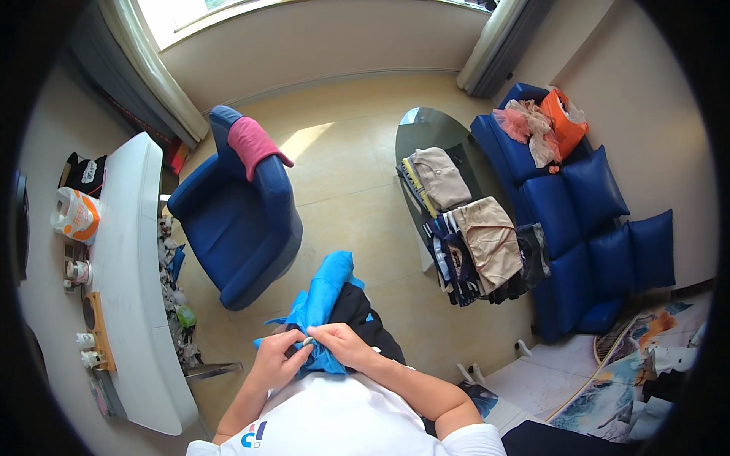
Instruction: The person folds various garments including a pink cloth, a blue shirt, a beige jacket, and striped pants. The person places the folded items on a glass coffee table in a living room.
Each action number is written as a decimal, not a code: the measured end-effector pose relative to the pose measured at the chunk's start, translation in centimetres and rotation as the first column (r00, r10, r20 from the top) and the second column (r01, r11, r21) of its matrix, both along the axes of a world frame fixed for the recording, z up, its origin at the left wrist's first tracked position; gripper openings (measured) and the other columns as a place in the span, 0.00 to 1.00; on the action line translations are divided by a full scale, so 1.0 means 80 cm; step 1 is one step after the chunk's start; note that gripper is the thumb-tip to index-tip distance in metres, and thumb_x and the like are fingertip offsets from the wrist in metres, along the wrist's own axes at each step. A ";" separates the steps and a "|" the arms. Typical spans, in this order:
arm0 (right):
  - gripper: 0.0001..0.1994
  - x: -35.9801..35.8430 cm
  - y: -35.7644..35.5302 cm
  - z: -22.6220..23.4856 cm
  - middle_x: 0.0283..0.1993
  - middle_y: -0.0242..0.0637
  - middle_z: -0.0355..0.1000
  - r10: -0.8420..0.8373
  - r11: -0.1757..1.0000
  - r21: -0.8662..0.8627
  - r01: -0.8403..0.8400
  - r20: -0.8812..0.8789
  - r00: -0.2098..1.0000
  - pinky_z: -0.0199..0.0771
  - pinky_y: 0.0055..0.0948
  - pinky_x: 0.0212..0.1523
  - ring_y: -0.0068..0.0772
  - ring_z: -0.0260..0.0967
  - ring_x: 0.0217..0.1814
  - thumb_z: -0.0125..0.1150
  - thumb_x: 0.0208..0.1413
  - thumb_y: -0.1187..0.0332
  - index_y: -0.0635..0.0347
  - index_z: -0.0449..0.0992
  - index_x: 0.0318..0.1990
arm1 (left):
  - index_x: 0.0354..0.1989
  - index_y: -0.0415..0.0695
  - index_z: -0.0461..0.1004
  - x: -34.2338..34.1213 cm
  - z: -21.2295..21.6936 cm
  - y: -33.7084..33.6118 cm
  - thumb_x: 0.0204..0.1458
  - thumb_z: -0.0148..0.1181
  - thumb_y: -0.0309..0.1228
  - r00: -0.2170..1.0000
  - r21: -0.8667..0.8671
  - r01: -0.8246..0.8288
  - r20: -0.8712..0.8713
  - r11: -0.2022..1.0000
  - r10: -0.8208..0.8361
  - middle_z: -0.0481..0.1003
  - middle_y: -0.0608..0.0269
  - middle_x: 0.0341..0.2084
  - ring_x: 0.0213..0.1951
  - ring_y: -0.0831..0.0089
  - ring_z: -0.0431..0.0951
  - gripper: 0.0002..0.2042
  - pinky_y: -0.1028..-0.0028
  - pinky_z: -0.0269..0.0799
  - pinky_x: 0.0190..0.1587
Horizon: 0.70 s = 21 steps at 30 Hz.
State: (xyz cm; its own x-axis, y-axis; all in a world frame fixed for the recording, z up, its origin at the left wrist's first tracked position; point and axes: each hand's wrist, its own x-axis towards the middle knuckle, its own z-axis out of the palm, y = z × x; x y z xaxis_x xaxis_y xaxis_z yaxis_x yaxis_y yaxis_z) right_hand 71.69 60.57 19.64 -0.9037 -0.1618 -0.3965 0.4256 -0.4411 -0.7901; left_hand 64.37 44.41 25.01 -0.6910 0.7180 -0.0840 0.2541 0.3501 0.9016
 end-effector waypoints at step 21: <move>0.09 0.018 0.028 -0.030 0.29 0.31 0.70 -0.870 0.481 0.096 0.872 -0.067 0.488 0.70 0.23 0.31 0.22 0.67 0.30 0.52 0.58 0.65 0.60 0.73 0.31 | 0.52 0.39 0.67 -0.119 -0.071 -0.286 0.56 0.54 0.39 0.287 0.276 -0.943 0.397 0.185 0.872 0.71 0.57 0.47 0.48 0.71 0.70 0.20 0.71 0.66 0.53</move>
